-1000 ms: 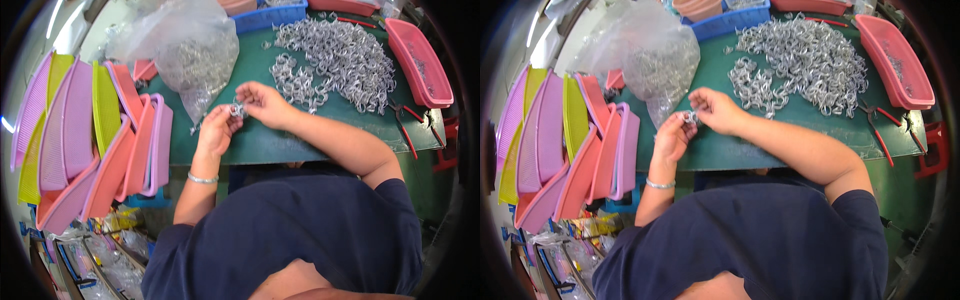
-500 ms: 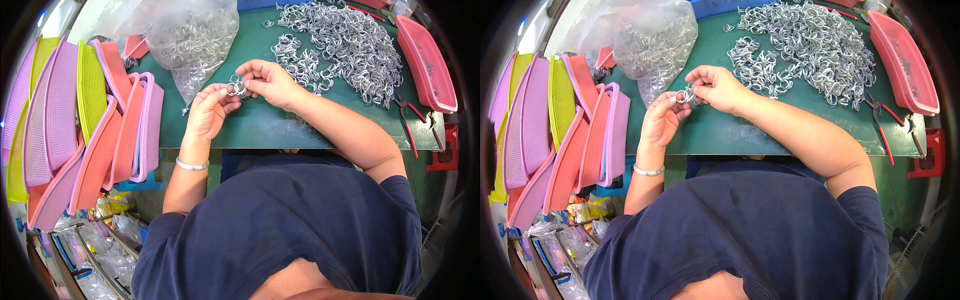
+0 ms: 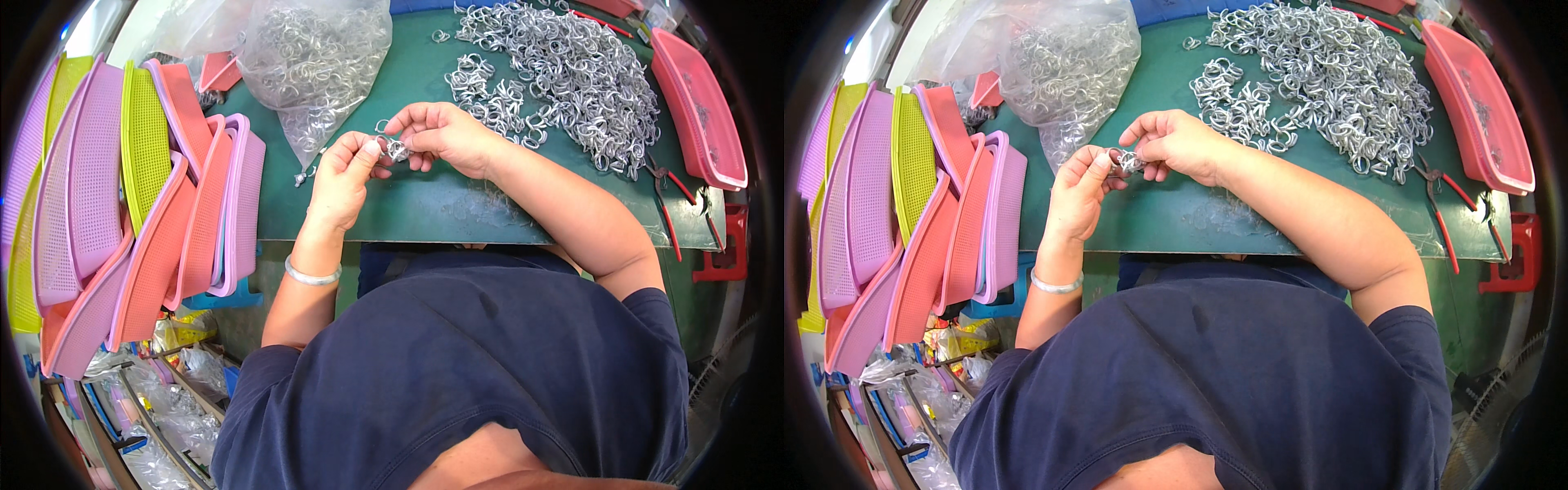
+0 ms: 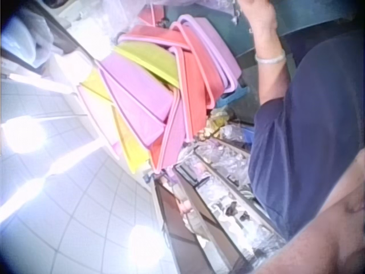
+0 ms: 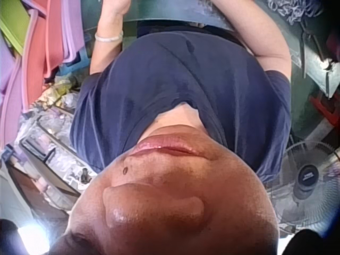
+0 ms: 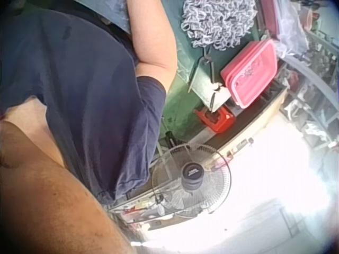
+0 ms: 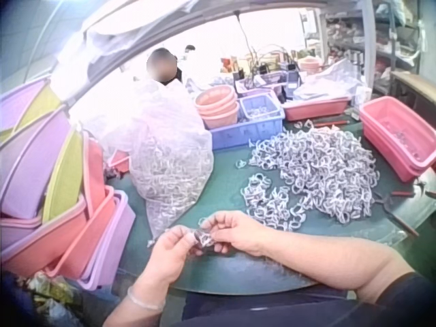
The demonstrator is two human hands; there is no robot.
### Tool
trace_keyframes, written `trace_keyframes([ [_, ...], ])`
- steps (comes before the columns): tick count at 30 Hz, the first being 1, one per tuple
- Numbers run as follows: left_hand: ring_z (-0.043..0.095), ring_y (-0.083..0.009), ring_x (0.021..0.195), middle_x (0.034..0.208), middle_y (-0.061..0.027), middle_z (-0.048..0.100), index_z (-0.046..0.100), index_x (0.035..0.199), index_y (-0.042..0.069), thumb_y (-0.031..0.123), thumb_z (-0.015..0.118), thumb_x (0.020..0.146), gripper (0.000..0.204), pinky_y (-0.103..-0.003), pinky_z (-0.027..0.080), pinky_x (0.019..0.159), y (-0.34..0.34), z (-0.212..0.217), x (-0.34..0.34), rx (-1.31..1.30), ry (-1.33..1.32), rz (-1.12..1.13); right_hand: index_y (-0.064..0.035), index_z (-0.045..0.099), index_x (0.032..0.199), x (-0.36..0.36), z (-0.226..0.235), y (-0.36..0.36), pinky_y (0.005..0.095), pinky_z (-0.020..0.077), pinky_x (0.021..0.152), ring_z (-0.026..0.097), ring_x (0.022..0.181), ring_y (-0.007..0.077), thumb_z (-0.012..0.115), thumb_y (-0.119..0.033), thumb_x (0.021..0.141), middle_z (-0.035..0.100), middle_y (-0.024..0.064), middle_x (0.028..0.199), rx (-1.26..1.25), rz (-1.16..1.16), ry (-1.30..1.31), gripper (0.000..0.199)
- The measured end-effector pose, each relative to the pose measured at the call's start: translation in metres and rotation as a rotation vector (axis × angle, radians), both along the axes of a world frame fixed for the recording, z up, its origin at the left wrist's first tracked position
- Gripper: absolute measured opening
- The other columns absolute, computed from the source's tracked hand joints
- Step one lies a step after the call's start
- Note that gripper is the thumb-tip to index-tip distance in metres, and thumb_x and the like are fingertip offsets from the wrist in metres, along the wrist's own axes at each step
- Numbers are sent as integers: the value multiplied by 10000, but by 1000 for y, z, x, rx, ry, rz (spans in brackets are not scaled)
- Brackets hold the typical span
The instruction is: The person picks up metal hooks from a large pile on a green table, connects them together by hand, and places the assembled pieces into a pink tray.
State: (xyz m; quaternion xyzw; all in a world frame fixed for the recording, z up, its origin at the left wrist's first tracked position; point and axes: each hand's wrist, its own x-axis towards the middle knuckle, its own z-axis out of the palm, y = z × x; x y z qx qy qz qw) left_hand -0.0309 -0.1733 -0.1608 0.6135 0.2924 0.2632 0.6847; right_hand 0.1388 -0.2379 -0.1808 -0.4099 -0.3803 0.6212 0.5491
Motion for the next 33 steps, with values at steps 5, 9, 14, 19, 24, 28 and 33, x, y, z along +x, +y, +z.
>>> trace_keyframes([
  [5,554,-98,666,769,-57,582,501,787,-1,101,495,871,133,-215,461,608,0,-8,-1,390,206,33,-15,541,1002,-1,2,-2,198,420,541,528,607,76,493,-30,820,553,13,783,44,-8,-114,189],
  [9,564,-106,657,753,-65,574,481,810,-5,80,499,859,100,-214,466,583,4,-17,-4,261,108,50,-13,542,996,0,4,-2,199,423,565,525,634,73,493,-31,826,548,9,789,59,-42,-159,178],
  [14,544,-95,626,811,-51,564,524,951,14,59,523,814,145,-217,444,554,-2,-9,-4,138,217,47,-15,536,1009,-1,-1,0,203,436,591,530,662,76,495,-28,834,549,10,792,79,-58,-169,180],
  [19,521,-64,623,872,-51,563,562,1016,12,49,569,769,250,-195,421,557,-3,-11,-7,516,336,96,-13,531,1016,-2,-3,0,200,437,602,527,676,69,504,-31,836,556,8,798,139,-93,-231,183],
  [24,528,-62,693,849,-28,582,564,947,-27,18,590,783,172,-189,439,625,-3,-8,-1,252,69,4,-3,524,1025,-3,-5,1,199,440,625,526,702,63,508,-35,838,571,19,829,208,-130,-276,190],
  [28,523,-58,711,814,-18,578,562,871,-3,-9,588,786,89,-186,433,651,-3,-7,3,151,-2,27,4,512,1047,-3,-3,0,222,457,690,537,766,79,523,-30,830,568,31,867,220,-146,-201,220],
  [33,543,-97,718,835,-42,568,537,935,10,7,595,790,156,-219,457,632,3,-14,3,137,-63,33,12,470,1101,-5,-3,-3,243,436,822,520,902,106,576,19,779,536,52,959,317,-96,-185,340],
])
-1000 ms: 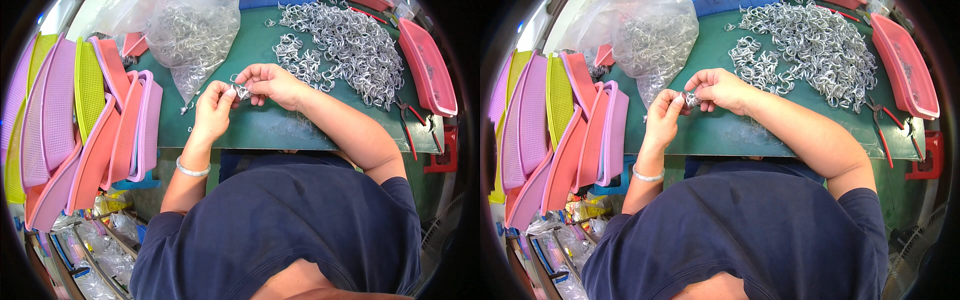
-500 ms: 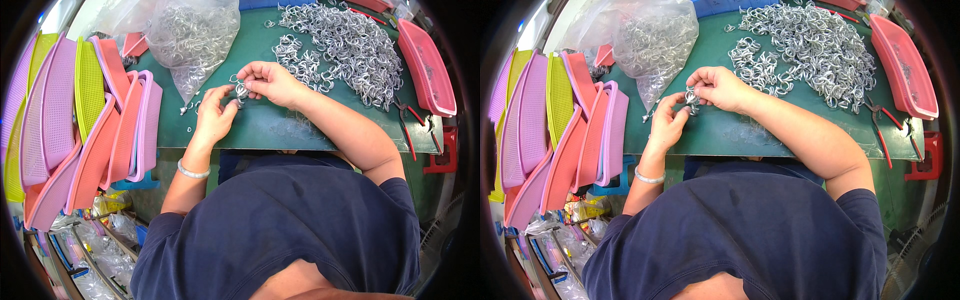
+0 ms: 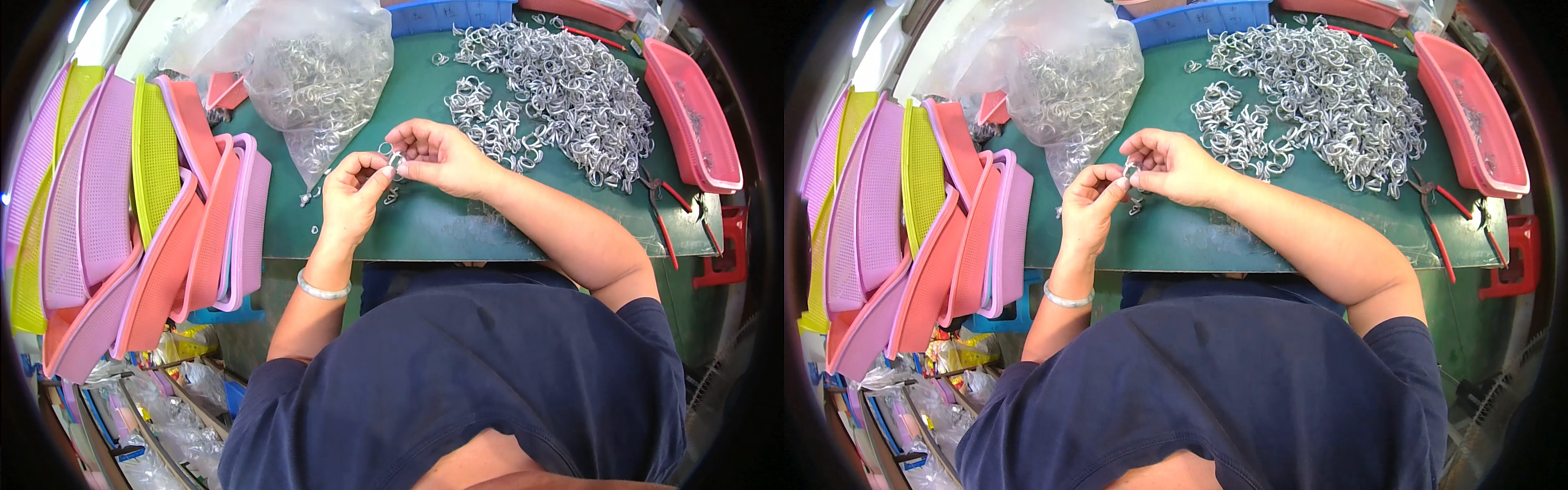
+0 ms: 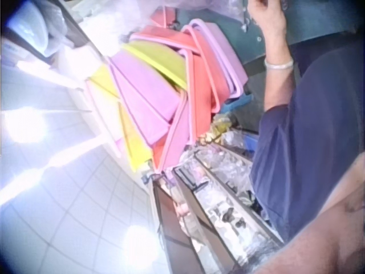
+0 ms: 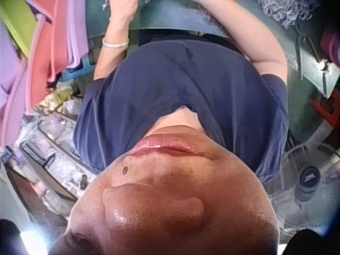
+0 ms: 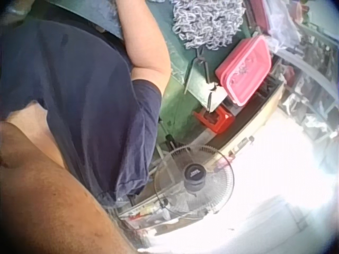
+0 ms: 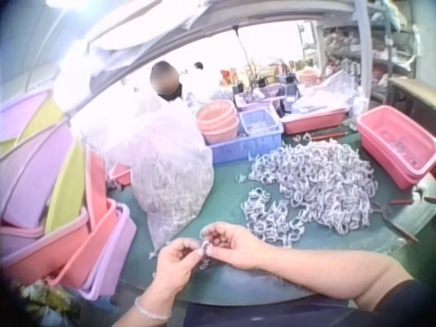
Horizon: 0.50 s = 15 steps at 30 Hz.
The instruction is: The person picks up metal hooks from a large pile on a green table, connects them together by hand, and places the assembled pieces into a pink tray.
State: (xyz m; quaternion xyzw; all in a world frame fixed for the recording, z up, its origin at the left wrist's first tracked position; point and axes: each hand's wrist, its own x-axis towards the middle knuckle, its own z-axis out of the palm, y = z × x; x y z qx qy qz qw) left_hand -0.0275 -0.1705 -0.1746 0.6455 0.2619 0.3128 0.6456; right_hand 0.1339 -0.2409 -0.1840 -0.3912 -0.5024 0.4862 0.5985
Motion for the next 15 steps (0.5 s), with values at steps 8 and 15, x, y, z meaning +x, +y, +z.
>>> trace_keyframes([
  [8,563,-111,661,803,-53,599,552,952,-10,56,521,848,127,-238,475,595,1,13,4,-90,48,-66,18,450,1098,-1,-9,5,245,447,773,522,867,106,540,61,760,528,63,937,83,-34,77,353],
  [15,542,-90,600,726,-24,577,539,880,37,75,549,838,58,-193,434,541,7,16,5,-141,110,-51,15,419,1149,-1,-6,4,232,432,773,509,872,104,567,-8,771,509,77,988,22,27,139,407],
])
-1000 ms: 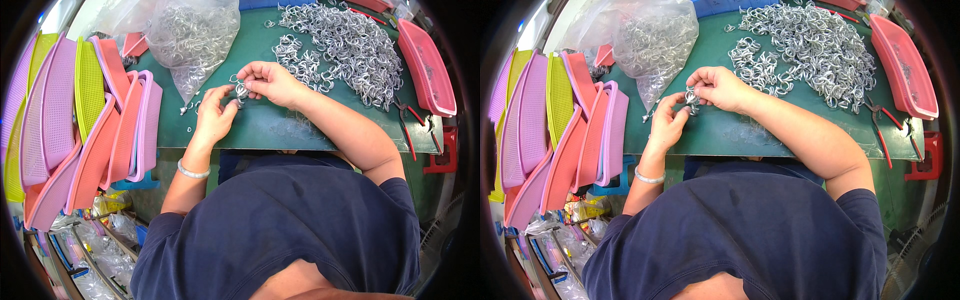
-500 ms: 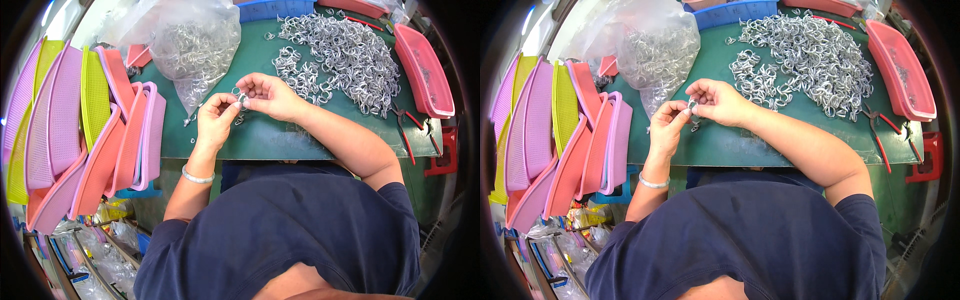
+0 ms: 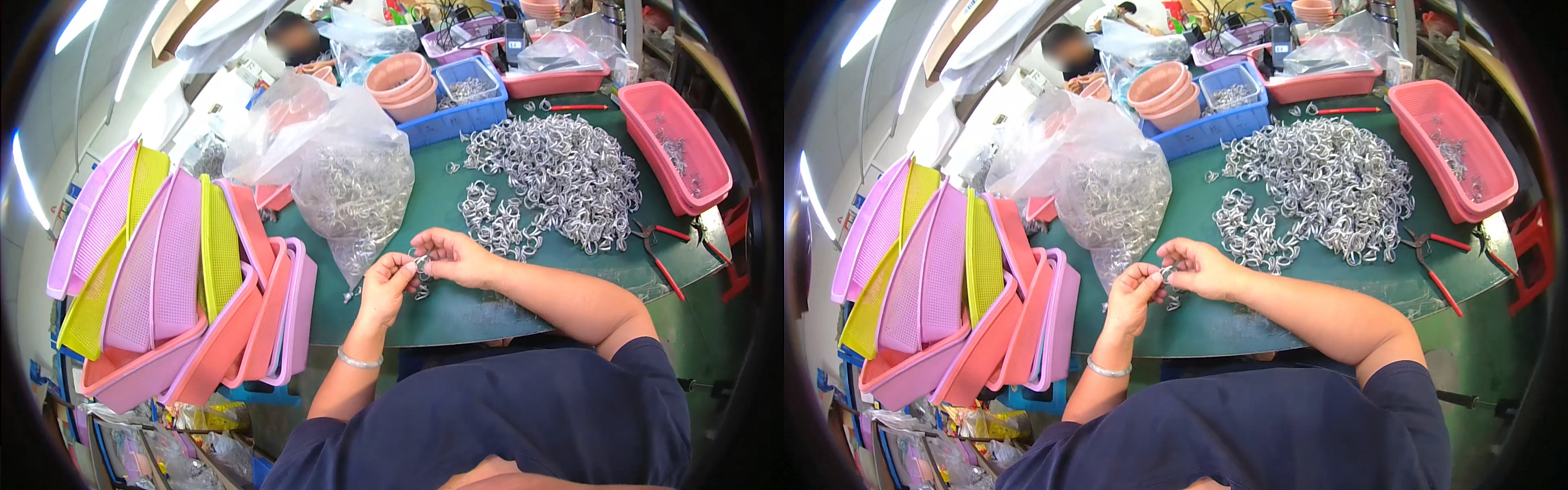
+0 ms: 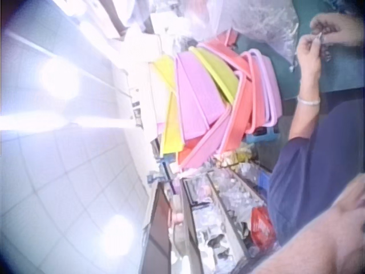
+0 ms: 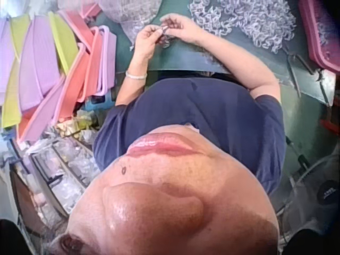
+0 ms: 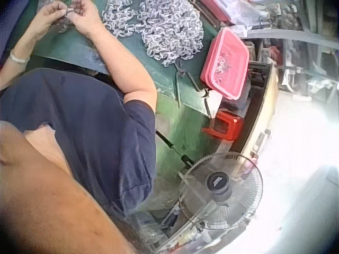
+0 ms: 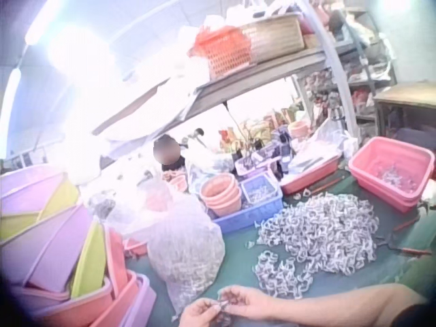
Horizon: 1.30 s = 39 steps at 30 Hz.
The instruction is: The person picks up metal hooks from a large pile on a green table, connects them together by hand, and places the assembled pieces into a pink tray.
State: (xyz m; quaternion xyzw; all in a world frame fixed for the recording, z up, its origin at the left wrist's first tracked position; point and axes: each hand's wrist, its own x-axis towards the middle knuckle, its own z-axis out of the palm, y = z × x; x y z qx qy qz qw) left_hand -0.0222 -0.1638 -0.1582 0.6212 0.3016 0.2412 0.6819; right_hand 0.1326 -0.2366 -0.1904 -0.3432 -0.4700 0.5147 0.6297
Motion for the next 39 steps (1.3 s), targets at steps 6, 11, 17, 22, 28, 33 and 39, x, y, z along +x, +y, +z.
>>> trace_keyframes([
  [6,492,-57,649,753,-5,541,516,867,33,74,532,844,50,-197,421,600,-7,-11,2,241,25,27,25,476,1055,-4,-5,0,214,444,576,523,663,85,590,-68,779,544,53,841,-80,-95,-111,313],
  [11,499,-58,666,766,-7,540,512,864,27,58,510,848,35,-199,430,622,-8,-15,-1,478,56,60,15,494,991,-3,2,-5,213,435,510,523,608,80,556,-43,795,536,33,766,-165,-82,-122,214],
  [17,520,-81,639,760,-26,548,485,859,30,60,487,861,30,-211,439,607,-13,-3,5,383,37,72,-22,501,960,-1,10,-7,203,437,528,525,621,75,535,-35,812,545,14,781,-146,-85,-42,152],
  [22,517,-107,588,755,-40,549,469,893,45,64,495,859,46,-222,437,558,-6,-3,0,42,-117,73,-22,518,906,0,8,-1,200,429,491,517,580,71,535,-35,815,549,19,717,-91,-35,-8,94],
  [28,527,-96,592,740,-38,558,440,1067,7,52,502,850,230,-217,438,551,-8,1,1,-154,-220,78,-3,519,890,-1,4,-1,221,453,543,547,595,96,517,-23,836,574,43,721,-84,-22,92,57],
  [33,538,-120,650,777,-33,566,484,1060,26,76,505,859,208,-232,436,613,-12,3,0,-96,-182,63,-6,533,923,3,9,-3,229,471,621,563,673,107,496,-48,853,592,52,786,-160,7,82,90],
  [39,526,-90,676,813,-28,571,501,1021,18,54,494,856,169,-219,438,629,-12,-2,2,143,-38,39,-16,540,914,7,10,-2,202,447,564,537,643,76,509,-81,856,571,22,750,-247,11,17,92],
])
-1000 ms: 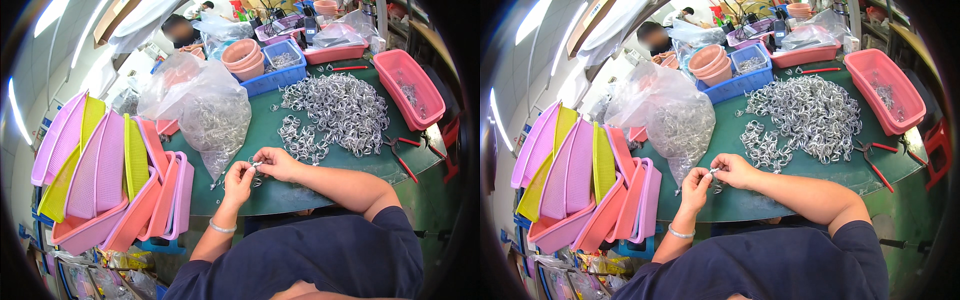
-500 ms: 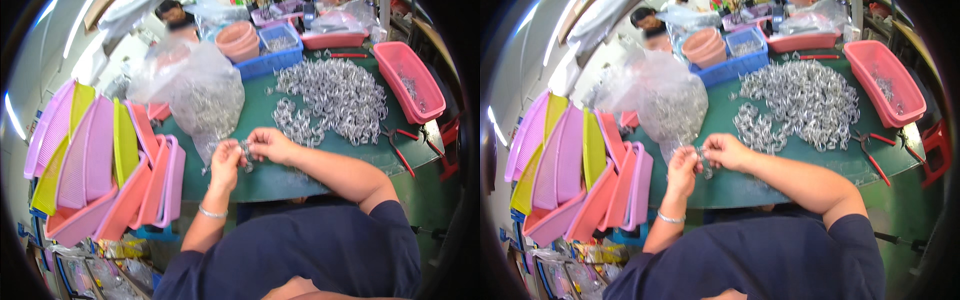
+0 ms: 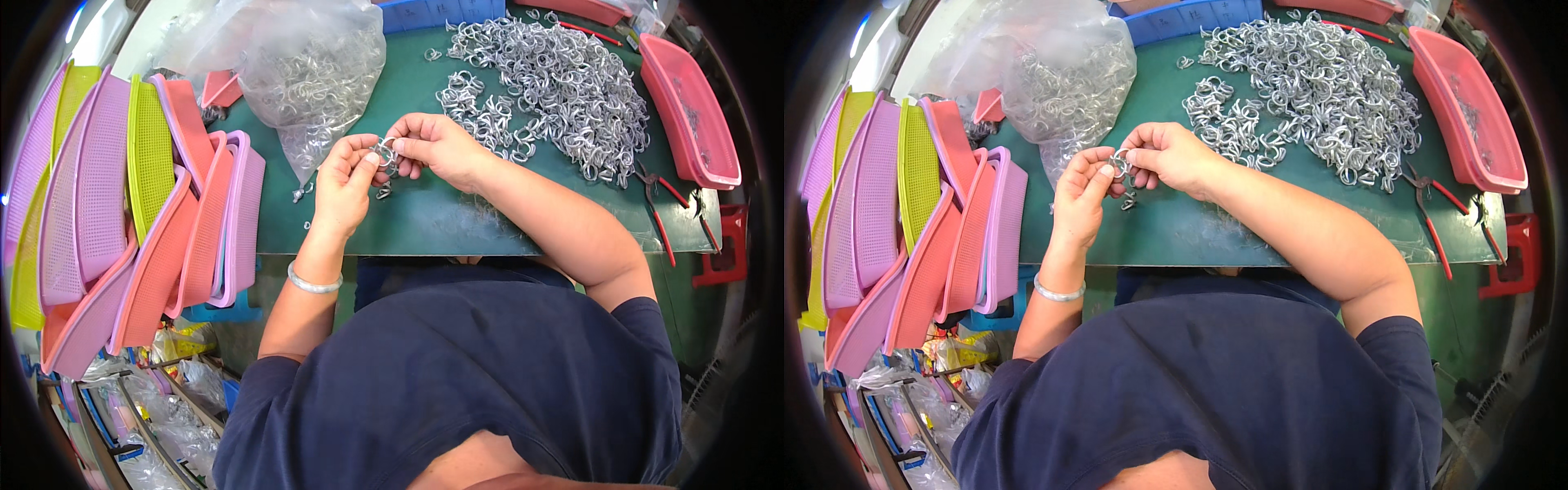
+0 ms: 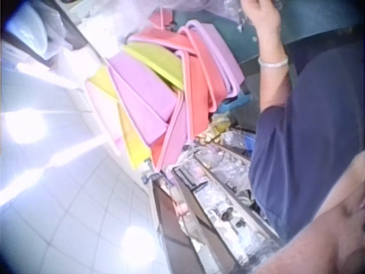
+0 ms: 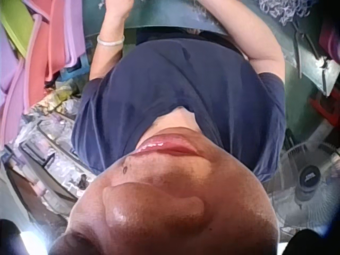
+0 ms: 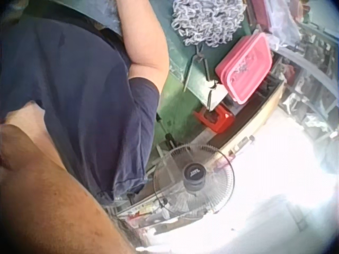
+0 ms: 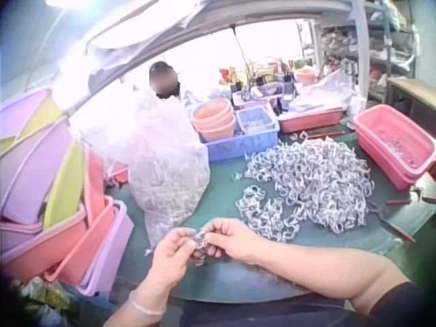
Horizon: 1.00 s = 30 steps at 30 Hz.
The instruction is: The person picks up metal hooks from a large pile on a green table, connects them together by hand, and places the assembled pieces into a pink tray.
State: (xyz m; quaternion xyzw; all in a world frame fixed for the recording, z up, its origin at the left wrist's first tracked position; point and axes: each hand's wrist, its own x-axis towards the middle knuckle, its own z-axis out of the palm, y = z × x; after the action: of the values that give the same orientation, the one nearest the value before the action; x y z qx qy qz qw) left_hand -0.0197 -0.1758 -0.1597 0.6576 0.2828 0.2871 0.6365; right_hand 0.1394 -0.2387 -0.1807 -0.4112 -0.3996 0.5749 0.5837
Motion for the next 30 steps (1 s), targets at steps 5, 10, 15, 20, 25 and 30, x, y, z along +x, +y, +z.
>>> trace_keyframes([
  [5,518,-82,636,789,-29,575,522,952,26,64,496,857,106,-210,437,595,7,-5,0,-194,-67,-14,-23,550,918,-2,1,1,189,424,538,519,616,62,506,-89,853,568,12,737,21,-32,-58,103],
  [10,528,-85,626,782,-35,580,521,946,30,66,502,857,99,-208,442,592,7,-8,-3,-261,-102,-25,-10,554,947,-2,-2,2,192,429,547,516,623,59,497,-78,855,577,17,759,120,-51,-177,127],
  [15,547,-105,688,836,-45,571,495,998,19,42,465,869,134,-231,459,645,2,-9,0,-46,-96,-2,2,520,1008,-2,-4,2,213,441,609,528,694,83,490,-25,841,571,39,823,128,-35,-106,172],
  [20,573,-124,735,868,-64,577,473,1054,0,19,463,866,190,-243,472,676,1,-11,0,35,-112,15,10,496,1047,-3,-1,0,222,445,652,540,761,99,501,11,818,569,56,868,174,-26,-67,229],
  [25,571,-123,752,892,-85,584,486,1026,-14,17,493,853,176,-241,471,672,1,-12,-1,50,-156,47,11,505,1036,-3,1,-2,229,456,692,545,789,99,553,12,787,573,55,888,203,-28,-62,253],
  [30,562,-119,782,898,-72,577,513,980,-15,-28,511,829,151,-237,462,718,1,-13,-3,84,-186,72,11,505,1038,-3,-2,-1,236,466,706,546,811,101,582,2,775,569,62,909,252,-42,-59,273],
])
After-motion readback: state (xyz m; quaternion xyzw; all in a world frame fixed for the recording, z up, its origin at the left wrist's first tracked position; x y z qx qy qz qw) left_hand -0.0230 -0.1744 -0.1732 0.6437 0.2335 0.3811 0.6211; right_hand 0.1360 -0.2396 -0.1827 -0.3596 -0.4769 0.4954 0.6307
